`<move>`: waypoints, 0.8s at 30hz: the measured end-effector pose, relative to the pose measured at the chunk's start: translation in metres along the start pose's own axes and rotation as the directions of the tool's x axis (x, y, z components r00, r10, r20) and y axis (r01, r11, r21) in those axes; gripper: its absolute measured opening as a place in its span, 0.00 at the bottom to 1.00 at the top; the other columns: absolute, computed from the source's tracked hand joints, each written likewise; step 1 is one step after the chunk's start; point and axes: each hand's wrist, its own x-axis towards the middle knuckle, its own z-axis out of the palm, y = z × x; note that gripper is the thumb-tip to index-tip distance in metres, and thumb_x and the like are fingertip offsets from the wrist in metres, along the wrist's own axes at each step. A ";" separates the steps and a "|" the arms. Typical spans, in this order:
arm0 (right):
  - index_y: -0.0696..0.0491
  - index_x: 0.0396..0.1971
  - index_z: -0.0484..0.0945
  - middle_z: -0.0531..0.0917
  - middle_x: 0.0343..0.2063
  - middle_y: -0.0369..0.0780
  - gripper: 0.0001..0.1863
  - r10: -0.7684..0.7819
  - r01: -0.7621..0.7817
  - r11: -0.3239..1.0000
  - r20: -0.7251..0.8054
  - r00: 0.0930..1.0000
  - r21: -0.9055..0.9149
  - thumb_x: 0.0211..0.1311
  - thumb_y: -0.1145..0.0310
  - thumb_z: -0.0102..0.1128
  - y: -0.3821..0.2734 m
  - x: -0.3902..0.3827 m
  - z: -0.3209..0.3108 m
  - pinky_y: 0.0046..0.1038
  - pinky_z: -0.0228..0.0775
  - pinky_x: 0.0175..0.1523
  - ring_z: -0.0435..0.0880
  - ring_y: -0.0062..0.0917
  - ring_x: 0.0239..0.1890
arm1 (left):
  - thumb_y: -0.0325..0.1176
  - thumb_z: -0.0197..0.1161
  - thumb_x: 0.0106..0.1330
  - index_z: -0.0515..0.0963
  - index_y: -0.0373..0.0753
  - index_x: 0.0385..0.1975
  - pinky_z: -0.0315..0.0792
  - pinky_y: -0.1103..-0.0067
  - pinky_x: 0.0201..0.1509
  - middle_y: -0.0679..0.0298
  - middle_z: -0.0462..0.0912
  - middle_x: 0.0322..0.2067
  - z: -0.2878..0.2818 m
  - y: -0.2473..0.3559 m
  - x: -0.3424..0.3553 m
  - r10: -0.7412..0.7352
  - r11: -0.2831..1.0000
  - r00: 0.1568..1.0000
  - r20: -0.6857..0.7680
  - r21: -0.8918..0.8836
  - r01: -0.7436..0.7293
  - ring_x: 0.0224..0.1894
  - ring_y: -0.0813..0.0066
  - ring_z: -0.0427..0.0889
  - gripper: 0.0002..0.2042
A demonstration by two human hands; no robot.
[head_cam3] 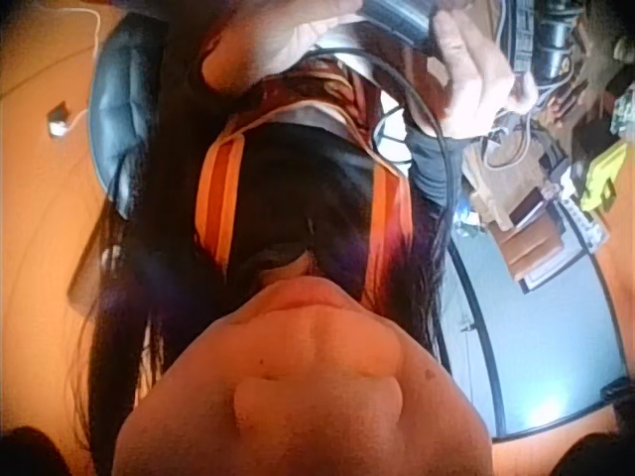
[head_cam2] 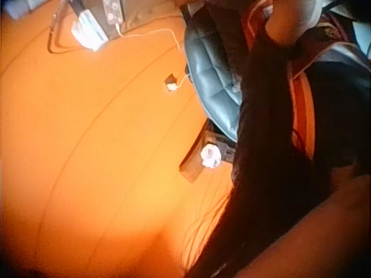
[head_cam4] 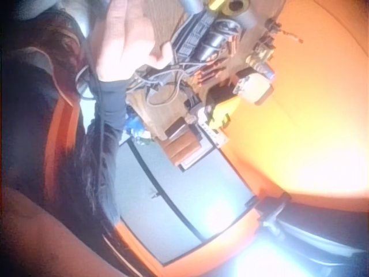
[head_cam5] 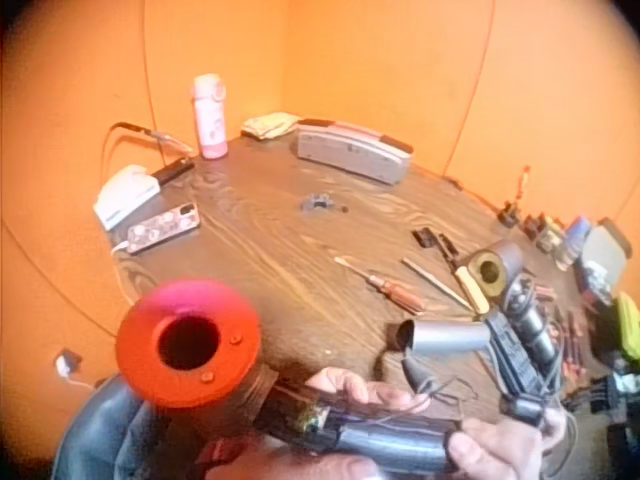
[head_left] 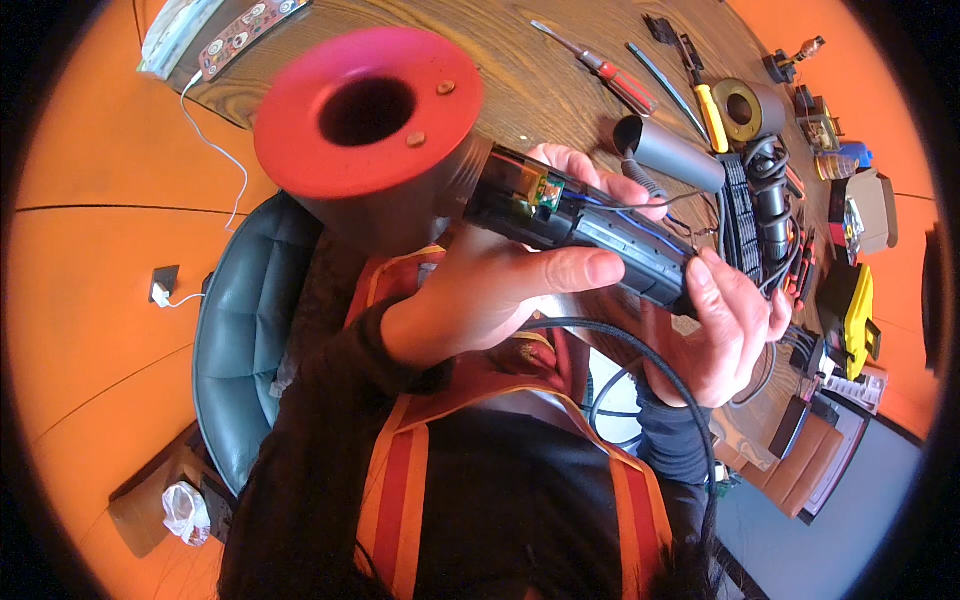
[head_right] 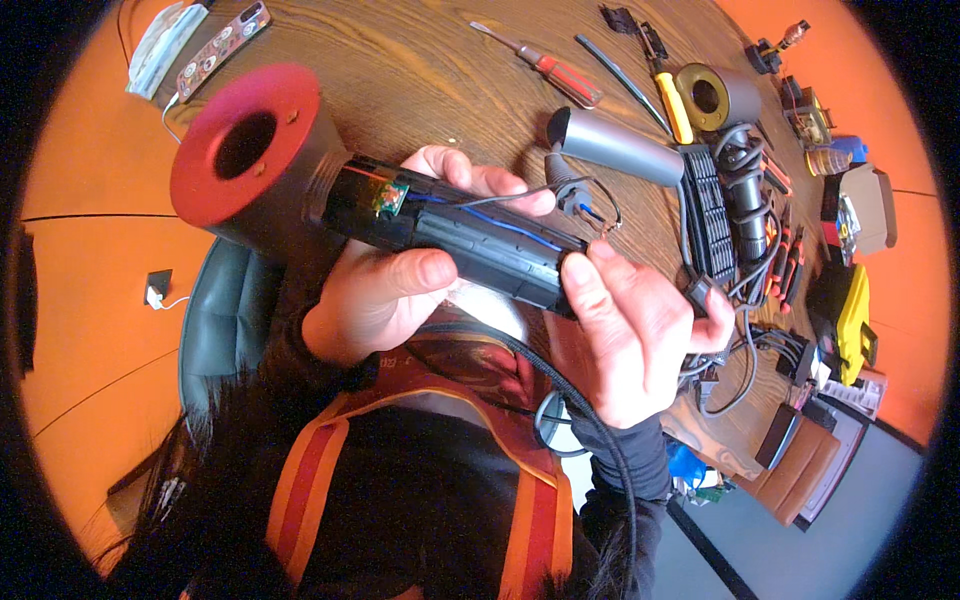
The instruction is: The person disassembles a hair dryer on a wooden table, using a screwdriver and pliers to remove screws and internal components. They detach the handle, expose the internal wiring, and manipulate small parts with tweezers before reassembling the device.
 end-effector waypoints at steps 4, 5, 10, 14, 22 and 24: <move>0.48 0.34 0.80 0.82 0.32 0.36 0.20 0.035 -0.026 0.997 -0.130 0.991 0.068 0.33 0.76 0.69 -0.004 -0.009 0.011 0.33 0.46 0.59 0.77 0.20 0.31 | 0.16 0.59 0.52 0.62 0.39 0.41 0.62 0.65 0.59 0.57 0.72 0.44 0.000 -0.002 -0.003 0.039 0.999 0.996 -0.076 -0.022 -0.041 0.53 0.61 0.70 0.19; 0.47 0.34 0.80 0.82 0.32 0.36 0.19 0.013 -0.005 0.998 -0.135 0.991 0.059 0.36 0.75 0.67 -0.003 -0.010 0.011 0.34 0.44 0.59 0.77 0.20 0.31 | 0.17 0.58 0.54 0.63 0.39 0.41 0.63 0.65 0.59 0.57 0.73 0.43 0.000 -0.004 -0.005 0.057 0.997 0.994 -0.099 -0.043 -0.061 0.53 0.61 0.70 0.17; 0.44 0.32 0.78 0.81 0.30 0.32 0.17 -0.156 0.148 0.981 -0.061 0.986 -0.122 0.37 0.73 0.69 -0.004 -0.007 0.010 0.29 0.53 0.55 0.76 0.18 0.27 | 0.37 0.50 0.64 0.70 0.40 0.42 0.54 0.60 0.63 0.58 0.74 0.46 -0.005 -0.009 -0.008 0.061 0.997 0.987 -0.150 -0.038 -0.068 0.58 0.56 0.64 0.11; 0.45 0.35 0.78 0.81 0.35 0.33 0.20 -0.088 0.090 0.996 0.072 0.994 -0.027 0.36 0.72 0.70 -0.007 -0.001 0.008 0.29 0.50 0.57 0.77 0.20 0.34 | 0.35 0.48 0.65 0.71 0.40 0.42 0.56 0.62 0.62 0.58 0.75 0.45 -0.014 -0.008 -0.005 0.027 0.998 0.983 -0.181 -0.048 -0.036 0.56 0.57 0.67 0.10; 0.64 0.38 0.74 0.78 0.39 0.48 0.15 0.267 -0.388 0.663 0.282 0.922 0.641 0.61 0.71 0.39 0.029 0.008 0.009 0.30 0.63 0.52 0.76 0.31 0.43 | 0.26 0.55 0.59 0.73 0.37 0.38 0.64 0.65 0.58 0.57 0.78 0.41 -0.028 0.015 0.002 0.233 0.956 0.955 -0.181 0.223 -0.191 0.50 0.64 0.73 0.07; 0.63 0.39 0.74 0.77 0.40 0.47 0.12 0.287 -0.493 0.514 0.401 0.870 0.702 0.59 0.77 0.42 0.029 0.012 0.018 0.27 0.63 0.52 0.75 0.28 0.43 | 0.26 0.56 0.59 0.73 0.36 0.41 0.64 0.65 0.57 0.57 0.78 0.42 -0.028 0.017 0.002 0.225 0.960 0.960 -0.165 0.207 -0.190 0.50 0.64 0.74 0.10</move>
